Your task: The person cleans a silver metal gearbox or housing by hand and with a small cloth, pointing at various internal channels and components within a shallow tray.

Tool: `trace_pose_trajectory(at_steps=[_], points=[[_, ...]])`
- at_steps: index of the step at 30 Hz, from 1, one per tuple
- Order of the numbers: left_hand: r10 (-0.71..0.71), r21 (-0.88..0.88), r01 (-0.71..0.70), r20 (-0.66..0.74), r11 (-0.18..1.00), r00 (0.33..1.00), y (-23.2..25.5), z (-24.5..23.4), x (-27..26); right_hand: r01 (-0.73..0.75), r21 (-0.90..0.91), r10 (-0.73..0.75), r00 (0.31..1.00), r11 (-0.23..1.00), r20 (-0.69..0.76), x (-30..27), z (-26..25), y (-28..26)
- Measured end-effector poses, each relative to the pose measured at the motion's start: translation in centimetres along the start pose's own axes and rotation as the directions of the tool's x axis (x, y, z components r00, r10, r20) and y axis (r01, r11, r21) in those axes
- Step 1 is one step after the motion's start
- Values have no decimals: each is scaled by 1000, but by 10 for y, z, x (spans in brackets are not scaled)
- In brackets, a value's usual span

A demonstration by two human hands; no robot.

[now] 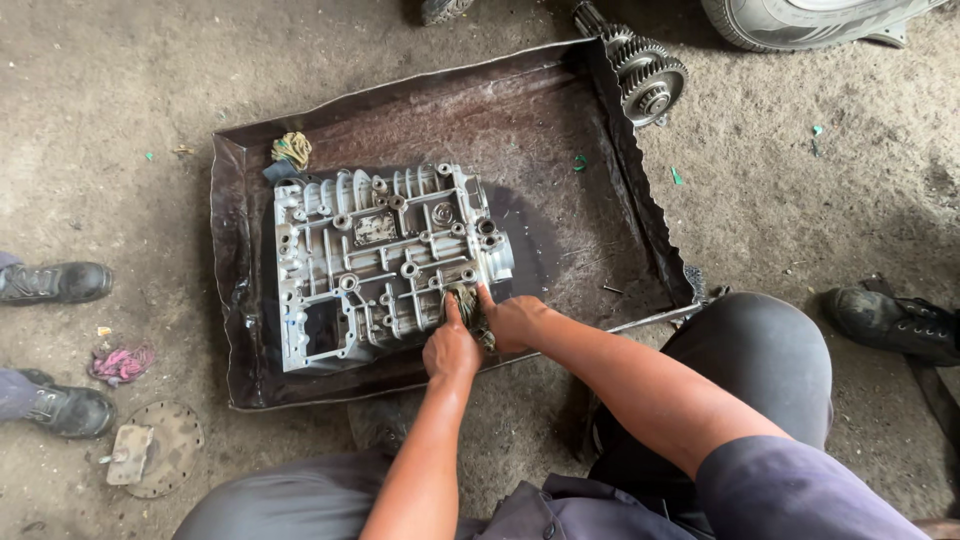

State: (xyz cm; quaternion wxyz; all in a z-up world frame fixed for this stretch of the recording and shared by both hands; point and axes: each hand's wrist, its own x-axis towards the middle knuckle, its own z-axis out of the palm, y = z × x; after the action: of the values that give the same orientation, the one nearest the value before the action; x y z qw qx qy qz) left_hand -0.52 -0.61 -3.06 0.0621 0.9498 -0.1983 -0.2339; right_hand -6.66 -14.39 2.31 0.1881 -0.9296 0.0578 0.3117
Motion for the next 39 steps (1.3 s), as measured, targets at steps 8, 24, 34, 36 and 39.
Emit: trace_pose_trajectory(at_steps=[8,24,34,36,39], points=[[23,-63,-24,-4,998,1000,-5,-13,-20,0,-3,0,999,1000,-36,8,9,1],[31,-174,-18,73,985,997,-9,7,3,41,-43,-42,999,998,-29,17,11,6],[37,-181,-27,52,983,998,-10,5,16,36,-62,-40,997,997,-60,15,11,8],[42,-191,-38,16,981,999,-9,9,11,45,-64,-50,996,997,-76,12,13,9],[40,-179,-34,30,983,999,-2,7,4,44,-63,-50,993,997,-105,13,17,13]])
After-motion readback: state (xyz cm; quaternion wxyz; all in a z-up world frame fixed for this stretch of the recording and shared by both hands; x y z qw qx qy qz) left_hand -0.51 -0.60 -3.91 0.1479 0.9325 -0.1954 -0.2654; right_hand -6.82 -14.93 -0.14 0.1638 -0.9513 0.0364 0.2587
